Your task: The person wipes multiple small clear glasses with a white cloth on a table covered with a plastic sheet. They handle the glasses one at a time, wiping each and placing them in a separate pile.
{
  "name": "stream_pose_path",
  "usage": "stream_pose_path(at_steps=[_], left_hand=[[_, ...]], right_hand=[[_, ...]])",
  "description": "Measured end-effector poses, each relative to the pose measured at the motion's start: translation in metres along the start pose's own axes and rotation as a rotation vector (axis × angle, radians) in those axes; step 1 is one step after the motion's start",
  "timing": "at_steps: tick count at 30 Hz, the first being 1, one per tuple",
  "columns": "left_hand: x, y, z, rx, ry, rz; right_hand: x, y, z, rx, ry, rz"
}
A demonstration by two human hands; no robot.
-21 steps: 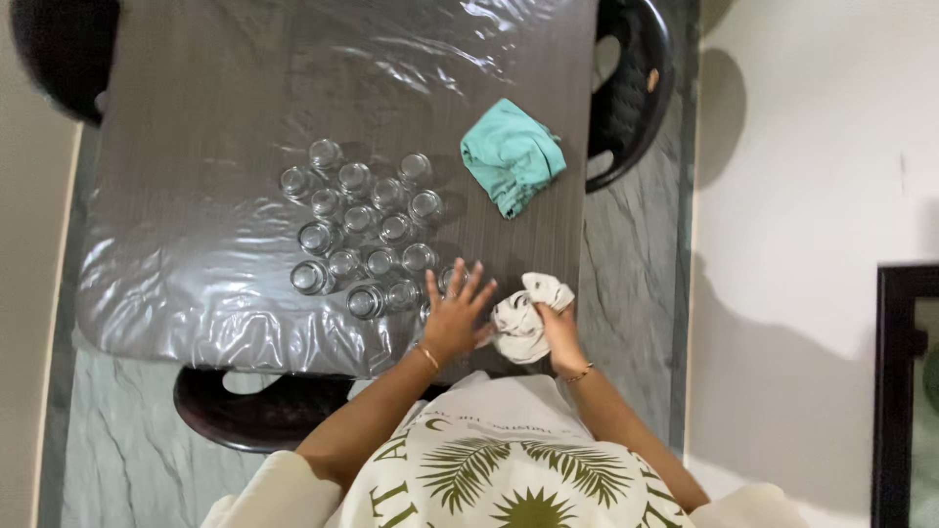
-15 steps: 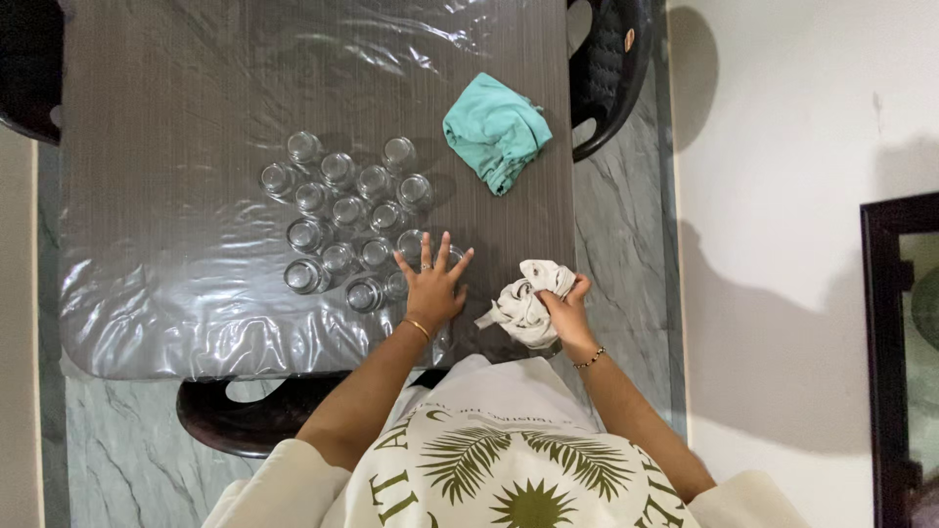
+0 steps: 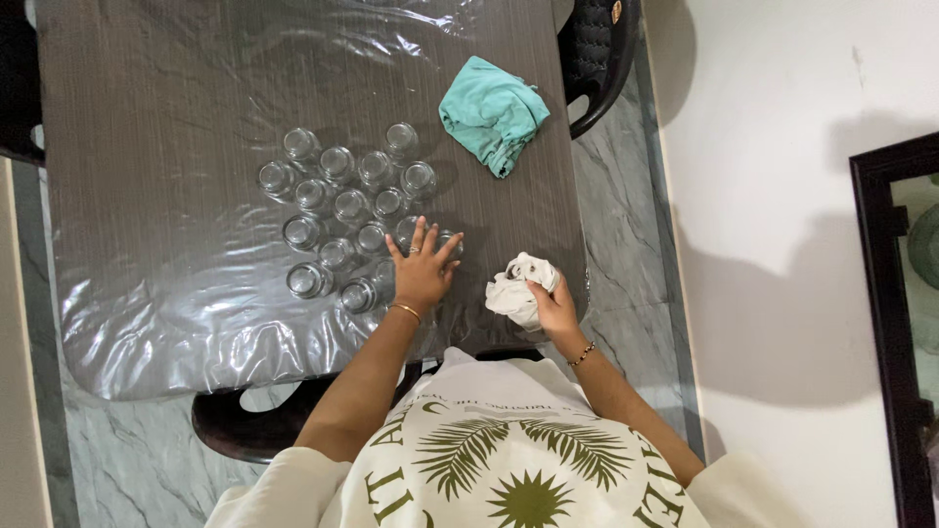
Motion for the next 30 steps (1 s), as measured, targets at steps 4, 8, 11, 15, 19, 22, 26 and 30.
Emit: stream_pose_path(at_steps=[4, 8, 11, 15, 19, 22, 26, 30], left_hand=[[-0.023, -0.002, -0.001, 0.042, 0.000, 0.022], [-0.052, -0.009, 0.000, 0.041, -0.049, 0.008], [-0.072, -0.018, -0.001, 0.055, -0.036, 0.019], [-0.076, -0.027, -0.002, 0.061, -0.012, 0.125], [-0.061, -0.031, 0.005, -0.100, -0.020, 0.201], [-0.040, -0.037, 0.004, -0.065, 0.061, 0.089], [-0.006, -0.049, -0.013, 0.032, 0.086, -0.674], [0.044, -0.052, -0.039, -0.144, 0.273, -1.680]], right_hand=[[0.019, 0.000, -0.003, -0.027, 0.017, -0.016], [0.022, 0.012, -0.012, -0.068, -0.054, 0.003], [-0.018, 0.020, -0.022, -0.056, -0.230, -0.279], [-0.090, 0.026, -0.050, 0.059, -0.212, -0.917], [-0.131, 0.022, -0.056, 0.062, -0.241, -0.630], [-0.133, 0.014, -0.054, 0.067, -0.278, -0.373], [-0.149, 0.004, -0.062, 0.098, -0.423, -0.313], [-0.179, 0.044, -0.073, -0.176, -0.521, -0.069]])
Point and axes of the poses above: each hand's wrist, its own z-axis towards the middle knuckle, its own y-axis out of the palm, x = y × z, the point moved 6 cm from there along z, towards the middle knuckle, and after that the axes turned 11 degrees about -x, right-handed, at the moved point
